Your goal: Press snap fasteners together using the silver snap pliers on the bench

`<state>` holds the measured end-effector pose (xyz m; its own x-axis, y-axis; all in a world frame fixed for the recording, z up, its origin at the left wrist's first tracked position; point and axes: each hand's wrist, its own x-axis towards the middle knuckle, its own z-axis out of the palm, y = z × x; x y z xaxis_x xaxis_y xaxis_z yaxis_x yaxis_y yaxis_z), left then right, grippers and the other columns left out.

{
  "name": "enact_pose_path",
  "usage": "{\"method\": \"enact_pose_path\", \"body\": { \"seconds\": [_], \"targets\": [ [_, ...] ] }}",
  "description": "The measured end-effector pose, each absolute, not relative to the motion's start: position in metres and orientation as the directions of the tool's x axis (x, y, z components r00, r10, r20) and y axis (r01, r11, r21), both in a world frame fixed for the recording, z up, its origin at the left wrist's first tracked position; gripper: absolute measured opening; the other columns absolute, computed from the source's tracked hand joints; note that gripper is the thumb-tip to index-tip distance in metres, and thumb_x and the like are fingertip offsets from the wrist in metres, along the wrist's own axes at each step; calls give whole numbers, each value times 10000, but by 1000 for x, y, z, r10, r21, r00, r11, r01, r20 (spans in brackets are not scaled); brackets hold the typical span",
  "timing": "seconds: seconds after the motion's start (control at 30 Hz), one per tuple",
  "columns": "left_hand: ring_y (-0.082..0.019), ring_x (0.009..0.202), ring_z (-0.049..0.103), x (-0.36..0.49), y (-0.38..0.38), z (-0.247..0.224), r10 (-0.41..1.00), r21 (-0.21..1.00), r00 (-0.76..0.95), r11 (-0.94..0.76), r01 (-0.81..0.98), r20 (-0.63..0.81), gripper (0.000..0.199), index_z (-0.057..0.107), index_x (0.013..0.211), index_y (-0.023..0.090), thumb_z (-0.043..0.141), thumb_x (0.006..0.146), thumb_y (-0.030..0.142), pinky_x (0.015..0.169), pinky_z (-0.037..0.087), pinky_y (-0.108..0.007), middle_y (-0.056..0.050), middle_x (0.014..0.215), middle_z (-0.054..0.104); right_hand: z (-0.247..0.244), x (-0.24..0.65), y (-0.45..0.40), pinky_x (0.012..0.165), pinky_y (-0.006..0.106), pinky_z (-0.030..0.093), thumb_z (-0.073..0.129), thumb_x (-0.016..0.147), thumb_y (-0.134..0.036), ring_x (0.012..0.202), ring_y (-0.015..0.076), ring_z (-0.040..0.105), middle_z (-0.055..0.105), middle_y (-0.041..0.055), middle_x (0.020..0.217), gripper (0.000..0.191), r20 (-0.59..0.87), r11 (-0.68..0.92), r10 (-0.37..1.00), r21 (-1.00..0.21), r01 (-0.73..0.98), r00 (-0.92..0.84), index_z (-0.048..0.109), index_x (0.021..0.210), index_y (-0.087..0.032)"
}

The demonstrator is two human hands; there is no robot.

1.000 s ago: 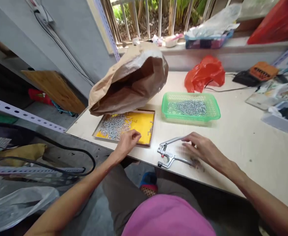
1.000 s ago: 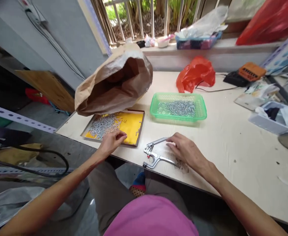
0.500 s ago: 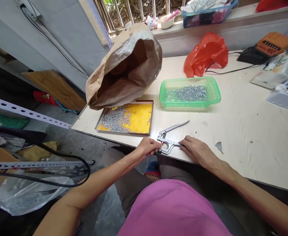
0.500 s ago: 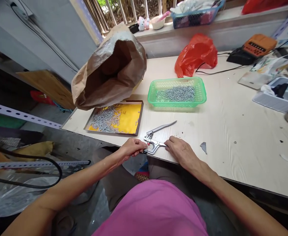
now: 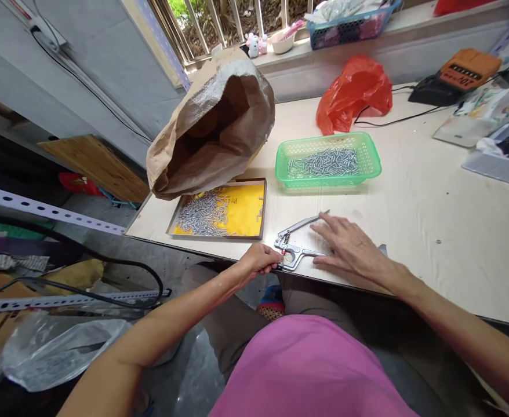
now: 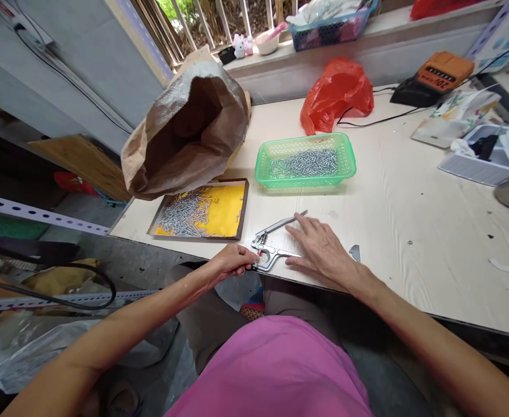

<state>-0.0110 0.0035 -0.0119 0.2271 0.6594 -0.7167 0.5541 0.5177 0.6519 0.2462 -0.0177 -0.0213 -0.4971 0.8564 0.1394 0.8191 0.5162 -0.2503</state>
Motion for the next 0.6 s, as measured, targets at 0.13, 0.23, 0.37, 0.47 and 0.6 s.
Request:
{"method": "enact_pose_path", "body": {
  "seconds": [0.13, 0.23, 0.37, 0.47, 0.6],
  "targets": [
    [-20, 328, 341, -10, 3, -12, 661, 660, 225, 537, 525, -716, 230, 570, 611, 129, 673, 677, 324, 336, 203, -187, 56, 509, 500, -25, 257, 11, 981, 624, 286, 579, 666, -738, 1346, 435, 227, 345, 246, 1442, 966, 16, 541, 838, -157, 826, -546, 376, 1392, -135],
    [-23, 326, 343, -10, 2, -13, 668, 654, 207, 534, 536, -715, 253, 565, 608, 132, 681, 670, 348, 332, 191, -193, 53, 512, 502, -27, 256, 18, 979, 667, 238, 588, 623, -755, 1324, 435, 269, 392, 237, 1411, 1017, -65, 556, 820, -153, 817, -569, 361, 1402, -143],
    [-26, 342, 355, -10, 1, -14, 678, 660, 207, 522, 540, -706, 247, 592, 649, 128, 682, 667, 357, 347, 204, -189, 51, 524, 504, -27, 251, 12, 974, 667, 221, 597, 626, -725, 1257, 415, 359, 441, 219, 1362, 981, -21, 562, 821, -147, 814, -570, 359, 1403, -175],
    [-26, 349, 351, -11, 1, -16, 678, 652, 200, 516, 556, -707, 266, 588, 655, 132, 684, 663, 380, 361, 211, -189, 52, 528, 503, -26, 250, 6, 965, 639, 238, 594, 663, -679, 1166, 385, 434, 509, 199, 1284, 902, 10, 549, 833, -138, 825, -553, 376, 1383, -180],
    [-61, 375, 382, -13, -3, -14, 691, 622, 195, 444, 645, -696, 329, 585, 664, 143, 639, 722, 462, 388, 237, -205, 43, 488, 484, -21, 249, 1, 922, 558, 306, 606, 701, -613, 1021, 338, 495, 578, 179, 1141, 754, -3, 537, 842, -102, 838, -540, 467, 1280, -151]
  ]
}}
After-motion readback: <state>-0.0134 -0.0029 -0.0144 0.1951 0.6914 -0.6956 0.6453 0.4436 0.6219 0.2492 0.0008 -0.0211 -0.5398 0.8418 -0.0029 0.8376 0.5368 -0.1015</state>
